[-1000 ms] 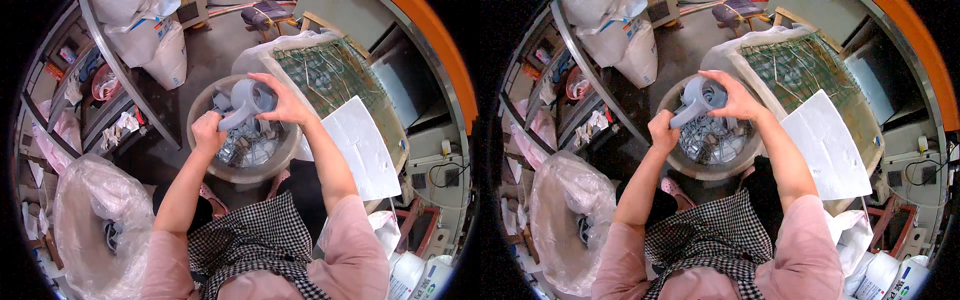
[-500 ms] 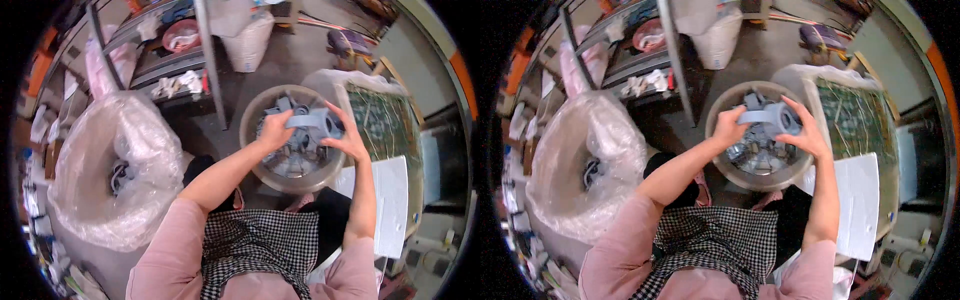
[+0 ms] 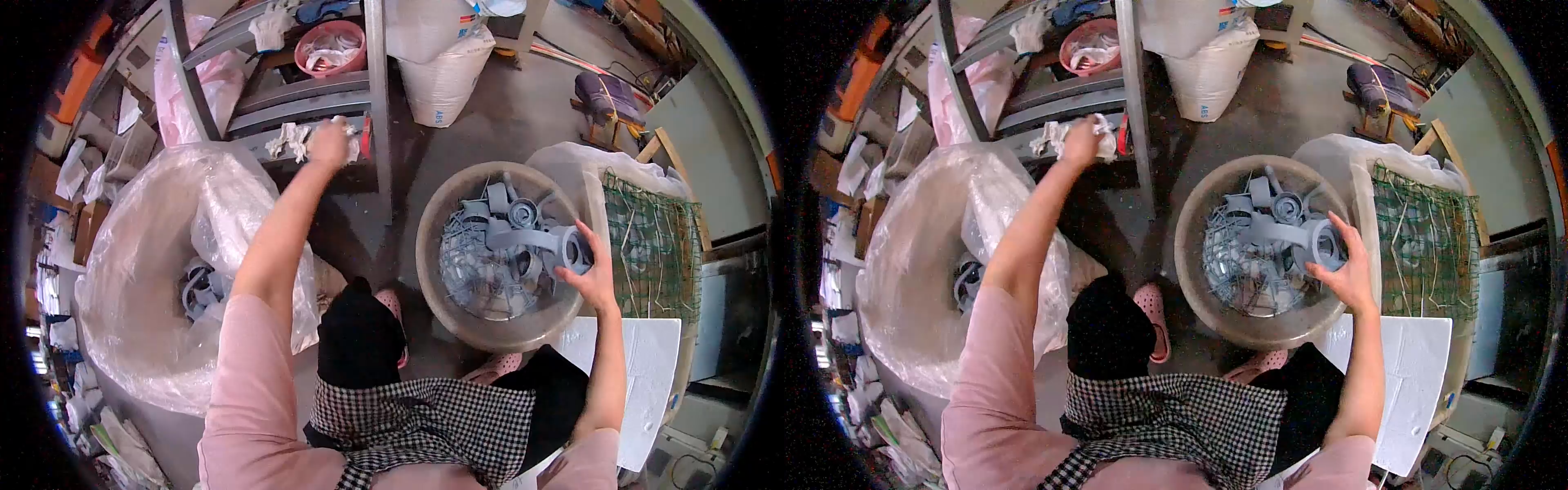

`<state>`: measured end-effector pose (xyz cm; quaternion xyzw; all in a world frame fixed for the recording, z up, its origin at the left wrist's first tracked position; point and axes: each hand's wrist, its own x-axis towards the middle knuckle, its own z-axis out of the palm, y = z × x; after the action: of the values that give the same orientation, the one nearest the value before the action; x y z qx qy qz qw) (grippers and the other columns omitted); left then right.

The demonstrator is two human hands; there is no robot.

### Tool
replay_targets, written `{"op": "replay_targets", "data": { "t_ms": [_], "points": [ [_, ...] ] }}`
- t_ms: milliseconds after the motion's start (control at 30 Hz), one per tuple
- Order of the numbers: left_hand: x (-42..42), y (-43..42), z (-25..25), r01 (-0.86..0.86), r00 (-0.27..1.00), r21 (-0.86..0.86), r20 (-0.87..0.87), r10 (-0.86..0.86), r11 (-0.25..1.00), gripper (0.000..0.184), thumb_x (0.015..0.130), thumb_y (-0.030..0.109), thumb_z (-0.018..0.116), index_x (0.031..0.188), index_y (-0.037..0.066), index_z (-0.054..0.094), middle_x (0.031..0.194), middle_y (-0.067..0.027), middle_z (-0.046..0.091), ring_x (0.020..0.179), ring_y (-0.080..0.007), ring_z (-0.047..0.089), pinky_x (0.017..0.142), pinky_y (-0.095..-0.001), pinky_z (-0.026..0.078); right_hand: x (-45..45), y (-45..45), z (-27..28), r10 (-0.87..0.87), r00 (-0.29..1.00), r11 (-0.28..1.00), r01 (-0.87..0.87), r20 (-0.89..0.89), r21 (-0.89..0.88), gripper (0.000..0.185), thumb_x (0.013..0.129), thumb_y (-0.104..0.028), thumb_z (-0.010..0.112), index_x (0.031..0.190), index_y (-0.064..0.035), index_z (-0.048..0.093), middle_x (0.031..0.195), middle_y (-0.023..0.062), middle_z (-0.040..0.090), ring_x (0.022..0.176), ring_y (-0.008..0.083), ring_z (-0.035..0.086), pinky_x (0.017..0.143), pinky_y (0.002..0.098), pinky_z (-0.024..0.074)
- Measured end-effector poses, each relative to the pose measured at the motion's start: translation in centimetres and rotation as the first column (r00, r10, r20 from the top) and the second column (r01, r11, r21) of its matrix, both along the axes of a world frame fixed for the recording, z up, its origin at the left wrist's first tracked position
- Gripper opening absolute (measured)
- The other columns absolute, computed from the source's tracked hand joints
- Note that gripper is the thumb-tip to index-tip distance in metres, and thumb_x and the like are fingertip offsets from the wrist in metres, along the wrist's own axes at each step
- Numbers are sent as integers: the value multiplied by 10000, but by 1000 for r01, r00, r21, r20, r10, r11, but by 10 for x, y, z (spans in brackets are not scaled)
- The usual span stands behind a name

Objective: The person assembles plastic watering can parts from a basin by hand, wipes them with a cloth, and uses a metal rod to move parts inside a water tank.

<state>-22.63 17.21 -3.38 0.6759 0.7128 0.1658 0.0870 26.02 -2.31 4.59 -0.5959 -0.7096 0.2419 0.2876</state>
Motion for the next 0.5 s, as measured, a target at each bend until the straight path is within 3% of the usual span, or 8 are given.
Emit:
{"op": "replay_targets", "data": {
  "t_ms": [33,100,167,333,367,433,500],
  "points": [
    [-22,15,-19,-74,994,94,-76,81,993,430,766,318,682,1119,94,582,1095,-206,558,1008,-355,567,834,-454,476,-3,3,-2,6,1000,1000,-6,10,-11,815,556,-209,760,1307,-82,467,1142,109,540,1076,247,521,977,353,382],
    [-32,24,-25,-111,972,65,-200,122,992,506,770,340,684,1208,137,532,1185,-209,501,1095,-375,514,878,-453,463,-8,6,-8,-38,999,997,37,-7,-62,857,525,-205,765,1318,-74,469,1202,111,547,1112,230,519,993,340,365],
    [-28,33,-33,-196,957,28,-214,197,980,522,790,367,662,1263,209,511,1214,-201,491,1144,-369,483,921,-448,439,-14,11,-7,-3,1000,1000,3,-5,-21,823,553,-202,768,1311,-86,467,1180,113,527,1095,248,519,976,352,387],
    [-42,62,-66,-133,958,-14,-257,125,991,370,821,282,584,1189,243,593,1181,-116,564,1131,-318,518,916,-441,445,-21,19,-14,-19,999,1000,19,-43,-4,826,559,-196,779,1315,-90,464,1181,109,526,1103,244,516,970,342,387],
    [-43,62,-70,-183,965,43,-184,188,982,298,824,229,543,1104,226,645,1099,-97,613,1066,-296,564,893,-431,460,-22,19,-14,-34,999,999,34,-35,-7,826,559,-196,779,1315,-90,464,1181,109,526,1103,244,516,970,342,387],
    [-52,62,-66,-205,968,115,-124,219,972,272,827,216,548,1077,214,656,1052,-115,629,1022,-298,584,859,-423,473,-23,19,-12,-39,999,999,39,-17,-10,826,564,-200,778,1319,-92,461,1175,111,526,1104,243,516,970,342,389],
    [-67,64,-66,-199,969,346,-72,238,917,262,831,195,561,1074,170,655,1046,-122,643,986,-298,602,831,-412,481,-21,20,-16,-33,999,999,34,-39,18,821,571,-204,775,1322,-92,461,1176,112,534,1107,241,518,977,344,390]
  ]
}}
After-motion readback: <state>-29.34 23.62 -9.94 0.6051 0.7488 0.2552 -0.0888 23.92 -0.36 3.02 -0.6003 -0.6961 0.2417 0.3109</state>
